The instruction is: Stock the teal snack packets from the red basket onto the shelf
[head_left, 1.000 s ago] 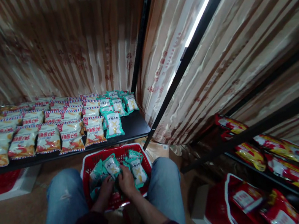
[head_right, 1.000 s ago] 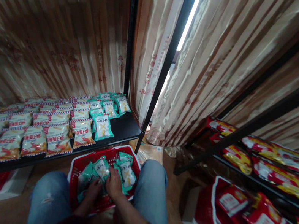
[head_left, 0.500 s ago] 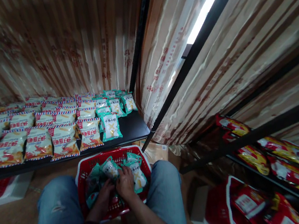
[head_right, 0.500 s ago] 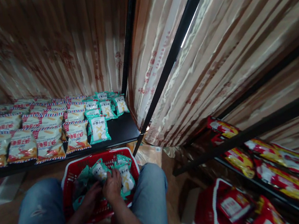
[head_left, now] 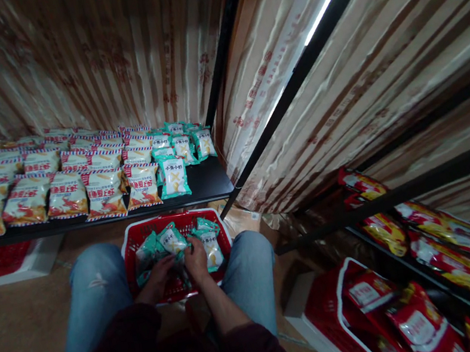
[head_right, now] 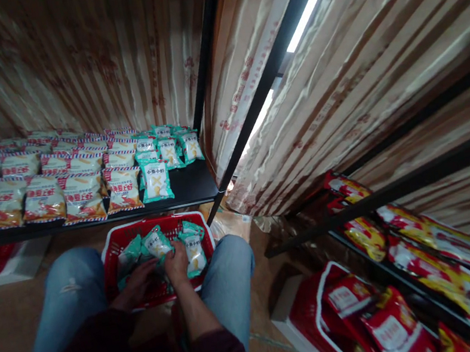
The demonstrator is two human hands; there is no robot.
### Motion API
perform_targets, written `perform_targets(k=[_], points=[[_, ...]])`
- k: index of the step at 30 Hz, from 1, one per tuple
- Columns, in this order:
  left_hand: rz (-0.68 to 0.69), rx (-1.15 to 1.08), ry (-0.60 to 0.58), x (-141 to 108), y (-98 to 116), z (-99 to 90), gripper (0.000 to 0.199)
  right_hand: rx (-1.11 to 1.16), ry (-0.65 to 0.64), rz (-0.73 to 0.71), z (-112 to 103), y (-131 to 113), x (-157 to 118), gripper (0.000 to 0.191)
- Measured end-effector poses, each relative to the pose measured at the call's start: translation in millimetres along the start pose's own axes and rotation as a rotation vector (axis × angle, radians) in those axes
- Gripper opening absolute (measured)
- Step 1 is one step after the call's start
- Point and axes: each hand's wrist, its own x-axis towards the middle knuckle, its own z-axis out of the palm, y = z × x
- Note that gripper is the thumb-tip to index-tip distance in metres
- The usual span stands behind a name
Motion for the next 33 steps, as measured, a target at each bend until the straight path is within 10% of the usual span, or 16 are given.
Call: perform_targets(k=[10, 33], points=[[0.009, 0.000, 0.084, -1.1, -6.9, -2.8, 0.043, 0.039, -0.121, 0.122, -9.0, 0.6, -3.3, 0.036], [0.605, 0.323, 0.363, -37.7, 61.4, 37.6, 0.029, 0.542, 0.020, -0.003, -52.1, -37.4, -2.8, 0.026]])
